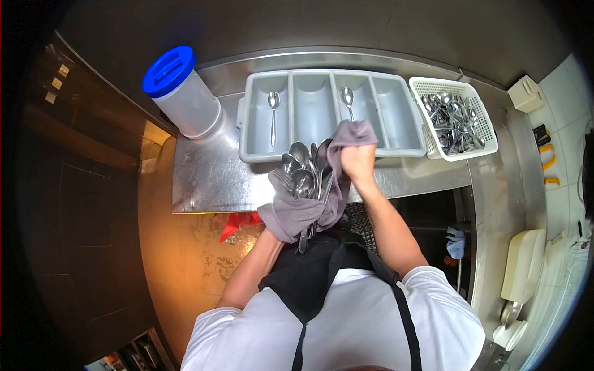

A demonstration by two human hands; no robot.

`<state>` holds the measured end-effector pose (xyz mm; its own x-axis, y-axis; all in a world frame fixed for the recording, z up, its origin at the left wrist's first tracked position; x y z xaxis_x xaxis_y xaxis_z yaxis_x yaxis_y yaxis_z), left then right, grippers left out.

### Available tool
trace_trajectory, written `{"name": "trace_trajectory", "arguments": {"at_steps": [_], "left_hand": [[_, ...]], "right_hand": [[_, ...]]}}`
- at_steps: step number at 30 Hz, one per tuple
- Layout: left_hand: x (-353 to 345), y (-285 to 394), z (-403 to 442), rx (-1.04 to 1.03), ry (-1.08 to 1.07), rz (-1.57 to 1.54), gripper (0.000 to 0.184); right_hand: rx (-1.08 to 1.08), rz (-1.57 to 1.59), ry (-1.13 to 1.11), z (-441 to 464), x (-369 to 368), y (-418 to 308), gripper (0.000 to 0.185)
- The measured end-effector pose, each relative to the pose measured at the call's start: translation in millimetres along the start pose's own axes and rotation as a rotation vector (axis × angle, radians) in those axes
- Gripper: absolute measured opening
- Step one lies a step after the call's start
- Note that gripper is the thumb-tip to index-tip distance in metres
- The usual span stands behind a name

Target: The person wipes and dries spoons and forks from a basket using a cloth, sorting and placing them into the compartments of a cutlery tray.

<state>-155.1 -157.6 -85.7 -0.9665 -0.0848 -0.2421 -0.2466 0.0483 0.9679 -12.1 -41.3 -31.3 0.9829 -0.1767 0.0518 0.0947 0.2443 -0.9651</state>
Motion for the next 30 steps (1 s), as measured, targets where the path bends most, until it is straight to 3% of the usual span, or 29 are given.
{"name": "trace_trajectory", "arguments": {"at_steps": [1,3,5,6,7,9,10,12,15,16,19,20,22,24,25,27,28,30], "left_hand": [[-0.9,1.6,-0.9,-0.01,-0.007,0.049,0.052],[-3.5,2.9,1.4,0.007,-0.027,0.103,0.053],[-9.6,1.5,9.9,0.105,-0.085,0.014,0.054],[-14.7,-7.6,22.9,0.232,-0.099,-0.424,0.051],[-15.3,-23.8,31.1,0.356,-0.111,-0.862,0.049],[13.4,-96.9,39.4,0.404,-0.095,-0.553,0.025],[2.4,-49.0,29.2,0.295,-0.033,-0.509,0.021],[-3.4,0.3,21.9,0.045,0.085,-0.068,0.014],[6.1,-20.3,25.1,0.166,0.169,-0.232,0.014],[-4.4,-6.2,18.2,0.356,0.146,-0.425,0.025],[-9.7,4.0,31.4,-0.04,0.007,-0.074,0.04],[-15.5,12.7,24.4,-0.039,-0.009,0.007,0.046],[-15.2,-85.3,36.2,0.345,-0.39,-0.68,0.046],[-8.7,-64.3,31.1,0.277,-0.16,-0.507,0.044],[-5.2,-52.9,27.3,0.255,-0.048,-0.41,0.043],[-6.1,-24.7,17.6,-0.204,0.007,0.218,0.038],[-9.0,-13.5,10.3,-0.427,0.037,0.535,0.035],[-10.6,-22.1,17.0,-0.191,-0.034,0.661,0.034]], "right_hand": [[0.067,-0.028,0.098,9.3,7.1,7.2,0.014],[-0.037,0.091,0.127,3.8,10.5,32.7,0.013],[-0.519,0.091,0.023,-27.9,-0.7,25.2,0.012],[0.032,0.061,-0.026,-43.8,-10.6,35.4,0.02],[0.046,0.032,-0.03,-54.7,-14.6,58.1,0.024],[-0.254,0.166,-0.099,-40.9,-7.0,41.8,0.021],[-0.374,0.266,-0.043,-33.6,-1.0,49.2,0.019],[-0.61,0.471,0.074,-17.0,8.8,67.9,0.015],[-0.893,0.613,-0.153,-9.5,10.3,67.1,0.013],[-0.827,0.559,-0.202,-10.7,10.8,68.4,0.014],[-0.54,0.45,-0.301,-25.8,6.3,51.8,0.015],[-0.402,0.264,-0.341,-23.5,3.7,50.2,0.016],[-0.184,0.015,-0.337,-12.1,3.6,48.5,0.016],[-0.016,-0.125,-0.248,8.7,15.0,44.7,0.017],[-0.054,0.006,-0.136,17.0,21.5,40.9,0.016],[0.073,0.153,0.132,31.6,30.6,28.3,0.015],[0.063,0.115,0.077,33.0,30.7,31.1,0.015],[0.049,0.042,-0.032,37.2,36.8,35.5,0.017]]}}
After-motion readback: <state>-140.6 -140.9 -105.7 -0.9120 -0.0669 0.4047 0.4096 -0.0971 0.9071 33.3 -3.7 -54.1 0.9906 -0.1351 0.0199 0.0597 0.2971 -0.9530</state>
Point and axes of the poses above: each hand's wrist, its own z-axis towards the middle knuckle, its own x-axis out of the back of the hand, y = z × x, the point moved 6 cm from there along z, towards the middle knuckle, and after that the axes turned 10 degrees about y, right-handed, at the moved point
